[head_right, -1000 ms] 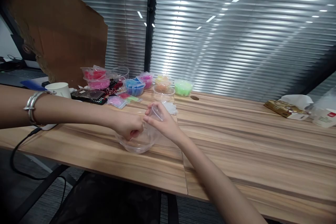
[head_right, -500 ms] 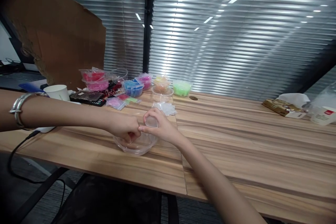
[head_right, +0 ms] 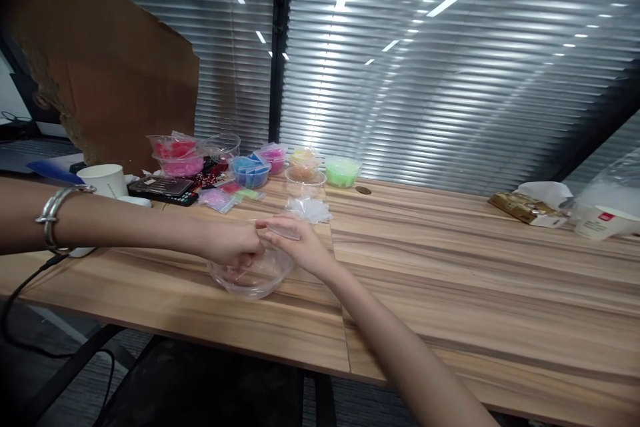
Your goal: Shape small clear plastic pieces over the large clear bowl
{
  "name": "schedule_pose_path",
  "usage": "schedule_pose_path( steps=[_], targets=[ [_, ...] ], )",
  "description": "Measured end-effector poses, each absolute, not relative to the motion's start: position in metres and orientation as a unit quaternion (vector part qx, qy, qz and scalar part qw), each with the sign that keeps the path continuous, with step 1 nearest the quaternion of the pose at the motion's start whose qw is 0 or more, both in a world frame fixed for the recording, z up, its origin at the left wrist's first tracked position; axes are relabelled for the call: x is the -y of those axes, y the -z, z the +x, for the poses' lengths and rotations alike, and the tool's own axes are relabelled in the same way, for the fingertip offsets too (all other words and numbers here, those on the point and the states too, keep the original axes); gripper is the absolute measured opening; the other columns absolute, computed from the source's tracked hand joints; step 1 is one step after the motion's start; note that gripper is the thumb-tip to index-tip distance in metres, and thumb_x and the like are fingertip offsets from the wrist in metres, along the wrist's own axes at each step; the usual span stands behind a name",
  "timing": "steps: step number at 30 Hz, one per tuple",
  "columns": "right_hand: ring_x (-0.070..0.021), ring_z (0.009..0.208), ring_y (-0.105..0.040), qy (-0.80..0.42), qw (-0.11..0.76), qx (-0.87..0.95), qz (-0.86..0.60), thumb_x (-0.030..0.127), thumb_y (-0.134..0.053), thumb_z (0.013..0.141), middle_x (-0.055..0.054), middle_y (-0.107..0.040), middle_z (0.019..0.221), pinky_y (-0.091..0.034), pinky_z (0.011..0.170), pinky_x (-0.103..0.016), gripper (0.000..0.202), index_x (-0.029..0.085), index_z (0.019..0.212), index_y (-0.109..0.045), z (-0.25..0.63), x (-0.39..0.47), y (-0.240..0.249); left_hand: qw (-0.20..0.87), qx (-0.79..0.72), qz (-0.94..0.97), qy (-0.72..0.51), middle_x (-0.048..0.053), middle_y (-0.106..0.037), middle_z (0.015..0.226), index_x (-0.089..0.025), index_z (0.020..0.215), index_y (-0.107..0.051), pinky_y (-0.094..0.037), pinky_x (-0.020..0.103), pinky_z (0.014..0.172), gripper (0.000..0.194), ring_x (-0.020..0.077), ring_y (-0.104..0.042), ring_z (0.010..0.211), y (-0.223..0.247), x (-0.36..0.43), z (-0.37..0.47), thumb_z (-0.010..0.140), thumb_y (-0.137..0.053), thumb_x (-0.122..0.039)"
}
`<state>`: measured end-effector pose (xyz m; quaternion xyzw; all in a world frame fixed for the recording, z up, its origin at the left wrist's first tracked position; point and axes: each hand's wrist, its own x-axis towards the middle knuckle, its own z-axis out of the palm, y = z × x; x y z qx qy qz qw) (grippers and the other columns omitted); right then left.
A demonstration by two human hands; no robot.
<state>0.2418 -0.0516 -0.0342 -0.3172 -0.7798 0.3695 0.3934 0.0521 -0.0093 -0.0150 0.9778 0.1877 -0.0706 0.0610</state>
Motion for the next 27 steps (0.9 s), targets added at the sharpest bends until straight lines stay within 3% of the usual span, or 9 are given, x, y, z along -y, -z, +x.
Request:
schedule_pose_path(
  steps=[7, 13, 17, 23, 27],
  targets=[
    [-0.0212, 0.114, -0.055, -0.359, 0.405, 0.771, -0.334, 0.051, -0.049, 0.092, -0.004, -0.061, 0.121, -0.041, 0.102, -0.04, 0.036, 0.028, 0.116, -0.063, 0.241, 0.052, 0.039, 0.105, -0.217, 0.952, 0.191, 0.004, -0.068, 0.071, -0.014, 0.064, -0.06, -0.04, 0.021, 0.056, 0.016, 0.0128, -0.056, 0.063, -0.016, 0.016, 0.061, 0.069, -0.055, 0.001],
    [-0.026, 0.124, -0.038, -0.316, 0.319, 0.835, -0.318, 0.077, -0.038, 0.08, -0.009, -0.049, 0.126, -0.03, 0.109, -0.046, 0.077, 0.027, 0.139, -0.04, 0.241, 0.059, 0.039, 0.238, -0.202, 0.912, 0.267, -0.001, -0.065, 0.068, -0.016, 0.073, -0.062, -0.042, 0.017, 0.059, 0.016, 0.0109, -0.058, 0.064, -0.026, 0.008, 0.055, 0.076, -0.055, -0.001],
    [-0.0251, 0.131, -0.03, -0.323, 0.277, 0.851, -0.309, 0.071, -0.04, 0.085, -0.009, -0.038, 0.137, -0.022, 0.113, -0.046, 0.073, 0.029, 0.144, -0.032, 0.24, 0.065, 0.031, 0.27, -0.174, 0.915, 0.246, -0.001, -0.063, 0.066, -0.016, 0.074, -0.061, -0.043, 0.017, 0.06, 0.012, 0.0102, -0.058, 0.061, -0.016, 0.002, 0.048, 0.08, -0.056, -0.007],
    [-0.0243, 0.136, -0.028, -0.368, 0.274, 0.847, -0.268, 0.058, -0.053, 0.087, -0.005, -0.036, 0.143, -0.02, 0.115, -0.043, 0.065, 0.033, 0.144, -0.033, 0.244, 0.065, 0.029, 0.254, -0.148, 0.934, 0.204, -0.002, -0.065, 0.066, -0.017, 0.073, -0.064, -0.04, 0.016, 0.059, 0.014, 0.0105, -0.057, 0.064, -0.009, 0.001, 0.042, 0.079, -0.057, -0.007],
    [-0.025, 0.138, -0.028, -0.402, 0.256, 0.841, -0.257, 0.054, -0.059, 0.084, -0.004, -0.032, 0.148, -0.021, 0.115, -0.044, 0.073, 0.035, 0.147, -0.028, 0.246, 0.063, 0.033, 0.271, -0.162, 0.914, 0.256, -0.001, -0.063, 0.063, -0.017, 0.074, -0.062, -0.04, 0.018, 0.057, 0.013, 0.0111, -0.058, 0.06, -0.011, 0.0, 0.043, 0.081, -0.055, -0.008]
  ],
)
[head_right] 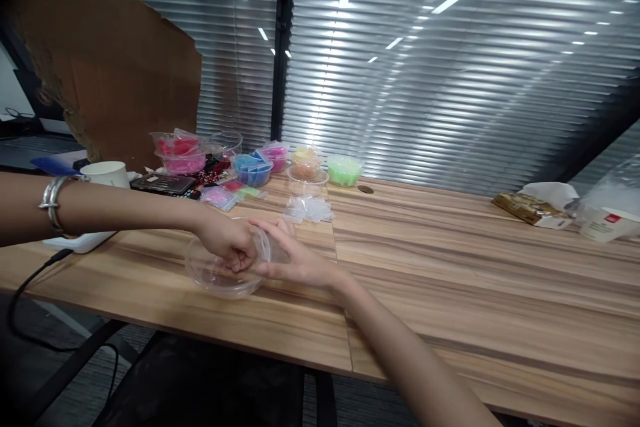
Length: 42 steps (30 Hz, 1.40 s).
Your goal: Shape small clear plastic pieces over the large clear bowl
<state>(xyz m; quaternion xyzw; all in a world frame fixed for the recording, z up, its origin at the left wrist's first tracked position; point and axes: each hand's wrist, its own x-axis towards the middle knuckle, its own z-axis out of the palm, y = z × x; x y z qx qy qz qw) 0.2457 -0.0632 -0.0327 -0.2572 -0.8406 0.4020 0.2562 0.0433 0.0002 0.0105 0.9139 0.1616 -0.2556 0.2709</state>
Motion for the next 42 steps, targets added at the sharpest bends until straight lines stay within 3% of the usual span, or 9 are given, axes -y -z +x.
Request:
schedule_pose_path(
  steps=[4, 10, 18, 25, 28, 34, 38, 42],
  targets=[
    [-0.0261, 0.137, -0.032, -0.381, 0.264, 0.842, -0.277, 0.049, -0.067, 0.08, -0.005, -0.036, 0.147, -0.024, 0.114, -0.046, 0.077, 0.035, 0.146, -0.031, 0.243, 0.062, 0.036, 0.268, -0.172, 0.906, 0.279, -0.001, -0.065, 0.062, -0.017, 0.068, -0.062, -0.041, 0.019, 0.057, 0.015, 0.012, -0.058, 0.059, -0.013, -0.001, 0.048, 0.077, -0.058, -0.005],
    [-0.022, 0.136, -0.037, -0.382, 0.347, 0.797, -0.313, 0.041, -0.076, 0.073, -0.001, -0.044, 0.145, -0.029, 0.114, -0.041, 0.071, 0.036, 0.137, -0.045, 0.237, 0.063, 0.039, 0.284, -0.185, 0.895, 0.29, 0.0, -0.065, 0.062, -0.016, 0.066, -0.063, -0.04, 0.019, 0.052, 0.018, 0.0121, -0.058, 0.056, -0.009, 0.0, 0.052, 0.071, -0.057, 0.0],
    [-0.0221, 0.12, -0.054, -0.428, 0.408, 0.741, -0.318, 0.038, -0.073, 0.078, -0.004, -0.06, 0.128, -0.043, 0.103, -0.04, 0.051, 0.03, 0.126, -0.058, 0.229, 0.064, 0.042, 0.263, -0.207, 0.889, 0.314, -0.001, -0.062, 0.065, -0.016, 0.069, -0.06, -0.041, 0.018, 0.054, 0.017, 0.0119, -0.056, 0.06, -0.013, 0.004, 0.053, 0.073, -0.055, -0.001],
    [-0.0207, 0.111, -0.06, -0.414, 0.459, 0.714, -0.328, 0.034, -0.072, 0.078, -0.004, -0.065, 0.118, -0.046, 0.099, -0.039, 0.035, 0.026, 0.111, -0.064, 0.228, 0.06, 0.046, 0.289, -0.189, 0.901, 0.263, 0.0, -0.062, 0.065, -0.015, 0.073, -0.06, -0.043, 0.018, 0.057, 0.01, 0.0113, -0.057, 0.06, -0.02, 0.002, 0.044, 0.077, -0.057, -0.007],
    [-0.0202, 0.109, -0.06, -0.395, 0.469, 0.714, -0.336, 0.034, -0.072, 0.078, -0.004, -0.066, 0.115, -0.046, 0.099, -0.038, 0.033, 0.025, 0.109, -0.064, 0.227, 0.061, 0.047, 0.319, -0.213, 0.89, 0.246, 0.0, -0.063, 0.066, -0.015, 0.077, -0.061, -0.044, 0.018, 0.056, 0.006, 0.0114, -0.058, 0.059, -0.023, 0.001, 0.036, 0.079, -0.058, -0.01],
    [-0.0193, 0.12, -0.054, -0.425, 0.456, 0.718, -0.31, 0.033, -0.074, 0.076, -0.004, -0.058, 0.129, -0.041, 0.106, -0.037, 0.049, 0.028, 0.121, -0.057, 0.222, 0.062, 0.051, 0.374, -0.242, 0.869, 0.216, 0.002, -0.066, 0.076, -0.015, 0.086, -0.061, -0.049, 0.019, 0.062, 0.006, 0.0126, -0.063, 0.068, -0.035, -0.001, 0.022, 0.081, -0.059, -0.018],
    [-0.0193, 0.13, -0.045, -0.447, 0.46, 0.702, -0.309, 0.033, -0.075, 0.075, -0.003, -0.051, 0.137, -0.04, 0.107, -0.036, 0.054, 0.031, 0.124, -0.052, 0.221, 0.063, 0.052, 0.352, -0.218, 0.895, 0.167, 0.003, -0.069, 0.088, -0.016, 0.093, -0.063, -0.05, 0.021, 0.071, 0.013, 0.0142, -0.064, 0.082, -0.051, 0.001, 0.021, 0.081, -0.06, -0.02],
    [-0.0192, 0.132, -0.042, -0.434, 0.458, 0.699, -0.337, 0.037, -0.075, 0.074, -0.003, -0.05, 0.136, -0.036, 0.11, -0.037, 0.053, 0.031, 0.122, -0.052, 0.222, 0.064, 0.05, 0.331, -0.214, 0.91, 0.125, 0.003, -0.069, 0.086, -0.015, 0.091, -0.065, -0.049, 0.022, 0.07, 0.012, 0.0134, -0.064, 0.08, -0.065, -0.001, 0.026, 0.082, -0.062, -0.022]
  ],
)
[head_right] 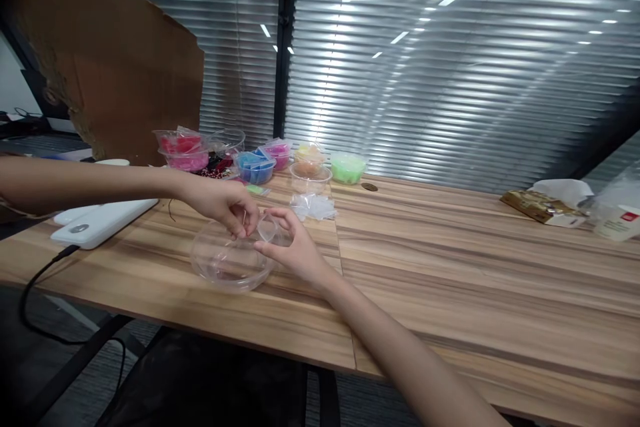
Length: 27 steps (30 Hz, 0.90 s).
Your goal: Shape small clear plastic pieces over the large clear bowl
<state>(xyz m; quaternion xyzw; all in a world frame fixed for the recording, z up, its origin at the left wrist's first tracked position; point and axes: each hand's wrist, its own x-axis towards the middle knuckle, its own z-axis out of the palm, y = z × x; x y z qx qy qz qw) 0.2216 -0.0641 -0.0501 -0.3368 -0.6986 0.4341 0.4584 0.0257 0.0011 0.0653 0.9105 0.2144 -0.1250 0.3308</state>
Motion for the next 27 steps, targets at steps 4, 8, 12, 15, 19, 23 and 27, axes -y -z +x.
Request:
schedule_pose_path(
  steps=[4, 8, 12, 15, 19, 23, 27],
  targets=[
    [-0.0201, 0.128, -0.045, -0.41, 0.451, 0.701, -0.372, 0.041, -0.074, 0.074, -0.004, -0.052, 0.133, -0.033, 0.11, -0.039, 0.055, 0.03, 0.123, -0.051, 0.222, 0.064, 0.05, 0.338, -0.211, 0.913, 0.087, 0.002, -0.069, 0.081, -0.016, 0.092, -0.066, -0.05, 0.022, 0.069, 0.013, 0.0135, -0.066, 0.078, -0.072, -0.008, 0.029, 0.081, -0.065, -0.023],
    [-0.0213, 0.124, -0.048, -0.409, 0.449, 0.698, -0.38, 0.042, -0.073, 0.074, -0.003, -0.055, 0.129, -0.036, 0.108, -0.04, 0.053, 0.029, 0.122, -0.053, 0.222, 0.064, 0.051, 0.345, -0.205, 0.915, 0.049, 0.002, -0.07, 0.085, -0.017, 0.094, -0.066, -0.051, 0.025, 0.074, 0.016, 0.0143, -0.066, 0.082, -0.076, -0.015, 0.033, 0.079, -0.067, -0.023],
    [-0.0237, 0.122, -0.049, -0.41, 0.436, 0.698, -0.393, 0.042, -0.074, 0.073, -0.005, -0.055, 0.129, -0.04, 0.104, -0.042, 0.055, 0.029, 0.123, -0.054, 0.222, 0.063, 0.051, 0.336, -0.198, 0.92, 0.038, 0.002, -0.07, 0.087, -0.017, 0.093, -0.067, -0.05, 0.026, 0.076, 0.015, 0.0137, -0.065, 0.083, -0.078, -0.018, 0.04, 0.079, -0.067, -0.023],
    [-0.0241, 0.123, -0.049, -0.414, 0.435, 0.697, -0.393, 0.042, -0.074, 0.073, -0.006, -0.055, 0.13, -0.038, 0.106, -0.043, 0.057, 0.028, 0.125, -0.053, 0.223, 0.063, 0.051, 0.332, -0.185, 0.924, 0.038, 0.002, -0.069, 0.087, -0.016, 0.09, -0.067, -0.049, 0.024, 0.074, 0.013, 0.0128, -0.064, 0.081, -0.077, -0.018, 0.045, 0.078, -0.067, -0.022],
    [-0.0223, 0.126, -0.047, -0.423, 0.436, 0.7, -0.375, 0.043, -0.074, 0.074, -0.005, -0.054, 0.133, -0.034, 0.11, -0.043, 0.059, 0.027, 0.127, -0.052, 0.222, 0.062, 0.052, 0.322, -0.171, 0.931, 0.033, 0.002, -0.07, 0.086, -0.016, 0.091, -0.068, -0.049, 0.024, 0.073, 0.014, 0.012, -0.063, 0.079, -0.075, -0.019, 0.049, 0.078, -0.068, -0.021],
    [-0.0221, 0.126, -0.047, -0.433, 0.441, 0.697, -0.362, 0.043, -0.074, 0.075, -0.005, -0.053, 0.134, -0.034, 0.109, -0.042, 0.058, 0.027, 0.126, -0.052, 0.221, 0.061, 0.054, 0.322, -0.166, 0.931, 0.033, 0.003, -0.071, 0.09, -0.016, 0.094, -0.069, -0.05, 0.024, 0.074, 0.016, 0.013, -0.065, 0.082, -0.074, -0.018, 0.05, 0.079, -0.065, -0.021],
    [-0.0222, 0.124, -0.048, -0.43, 0.439, 0.702, -0.361, 0.044, -0.074, 0.075, -0.004, -0.055, 0.13, -0.034, 0.109, -0.042, 0.053, 0.027, 0.121, -0.054, 0.221, 0.06, 0.056, 0.312, -0.177, 0.933, 0.038, 0.003, -0.072, 0.095, -0.019, 0.097, -0.07, -0.051, 0.023, 0.077, 0.019, 0.0137, -0.066, 0.086, -0.071, -0.015, 0.048, 0.08, -0.065, -0.026]
  ],
)
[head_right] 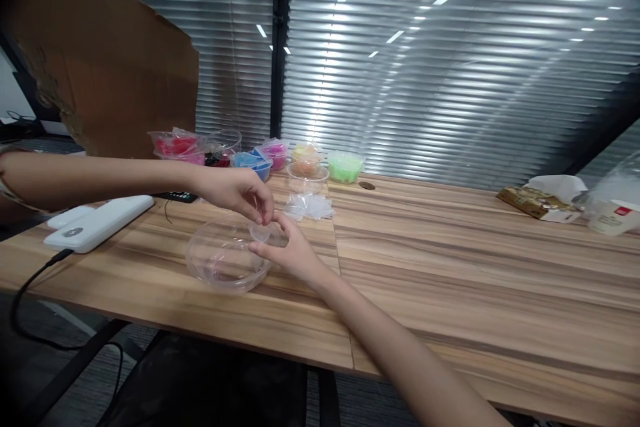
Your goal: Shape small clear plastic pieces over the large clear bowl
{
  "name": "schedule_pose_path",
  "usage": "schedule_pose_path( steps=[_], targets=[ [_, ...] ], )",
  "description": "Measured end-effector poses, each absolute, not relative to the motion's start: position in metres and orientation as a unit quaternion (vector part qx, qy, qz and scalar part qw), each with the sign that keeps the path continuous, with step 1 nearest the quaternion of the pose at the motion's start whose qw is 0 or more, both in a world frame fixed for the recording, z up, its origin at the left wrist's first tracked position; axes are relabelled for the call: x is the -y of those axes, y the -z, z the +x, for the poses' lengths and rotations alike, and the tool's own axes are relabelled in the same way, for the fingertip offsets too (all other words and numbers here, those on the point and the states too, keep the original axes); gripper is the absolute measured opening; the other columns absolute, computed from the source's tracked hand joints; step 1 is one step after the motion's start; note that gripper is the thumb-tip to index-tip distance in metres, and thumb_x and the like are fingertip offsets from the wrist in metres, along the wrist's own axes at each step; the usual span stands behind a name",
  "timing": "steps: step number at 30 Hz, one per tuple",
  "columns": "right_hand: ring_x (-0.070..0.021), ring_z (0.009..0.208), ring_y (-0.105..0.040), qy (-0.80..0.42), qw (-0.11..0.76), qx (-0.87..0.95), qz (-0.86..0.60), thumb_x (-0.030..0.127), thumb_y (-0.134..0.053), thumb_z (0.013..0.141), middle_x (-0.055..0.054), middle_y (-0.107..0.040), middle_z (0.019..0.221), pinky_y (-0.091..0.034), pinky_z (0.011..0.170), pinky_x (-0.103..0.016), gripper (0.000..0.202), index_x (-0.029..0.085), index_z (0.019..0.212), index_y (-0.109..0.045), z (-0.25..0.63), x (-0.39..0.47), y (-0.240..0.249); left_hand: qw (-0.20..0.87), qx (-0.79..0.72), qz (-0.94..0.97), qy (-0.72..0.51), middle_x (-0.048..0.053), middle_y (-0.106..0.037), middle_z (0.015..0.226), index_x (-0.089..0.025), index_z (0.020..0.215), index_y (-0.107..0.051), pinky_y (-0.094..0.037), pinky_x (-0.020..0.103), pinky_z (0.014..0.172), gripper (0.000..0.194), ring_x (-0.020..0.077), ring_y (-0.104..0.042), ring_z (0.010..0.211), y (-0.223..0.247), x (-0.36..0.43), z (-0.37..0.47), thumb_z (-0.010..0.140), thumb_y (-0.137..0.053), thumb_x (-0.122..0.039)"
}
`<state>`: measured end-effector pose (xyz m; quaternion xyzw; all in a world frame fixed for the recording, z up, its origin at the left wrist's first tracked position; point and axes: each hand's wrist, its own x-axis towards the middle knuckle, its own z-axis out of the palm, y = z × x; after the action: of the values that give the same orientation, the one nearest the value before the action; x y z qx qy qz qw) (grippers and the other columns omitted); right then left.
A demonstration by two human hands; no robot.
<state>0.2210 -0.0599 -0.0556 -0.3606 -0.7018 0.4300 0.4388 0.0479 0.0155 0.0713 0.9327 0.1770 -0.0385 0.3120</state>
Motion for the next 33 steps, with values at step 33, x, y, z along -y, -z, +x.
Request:
schedule_pose_path(
  steps=[33],
  targets=[
    [-0.0221, 0.125, -0.048, -0.443, 0.431, 0.705, -0.349, 0.043, -0.073, 0.076, -0.004, -0.054, 0.13, -0.035, 0.109, -0.042, 0.053, 0.028, 0.123, -0.052, 0.2212, 0.0621, 0.0519, 0.211, -0.146, 0.966, 0.027, 0.003, -0.074, 0.087, -0.017, 0.091, -0.072, -0.048, 0.016, 0.067, 0.013, 0.011, -0.066, 0.077, -0.0687, -0.0124, 0.0537, 0.081, -0.067, -0.023]
  ],
)
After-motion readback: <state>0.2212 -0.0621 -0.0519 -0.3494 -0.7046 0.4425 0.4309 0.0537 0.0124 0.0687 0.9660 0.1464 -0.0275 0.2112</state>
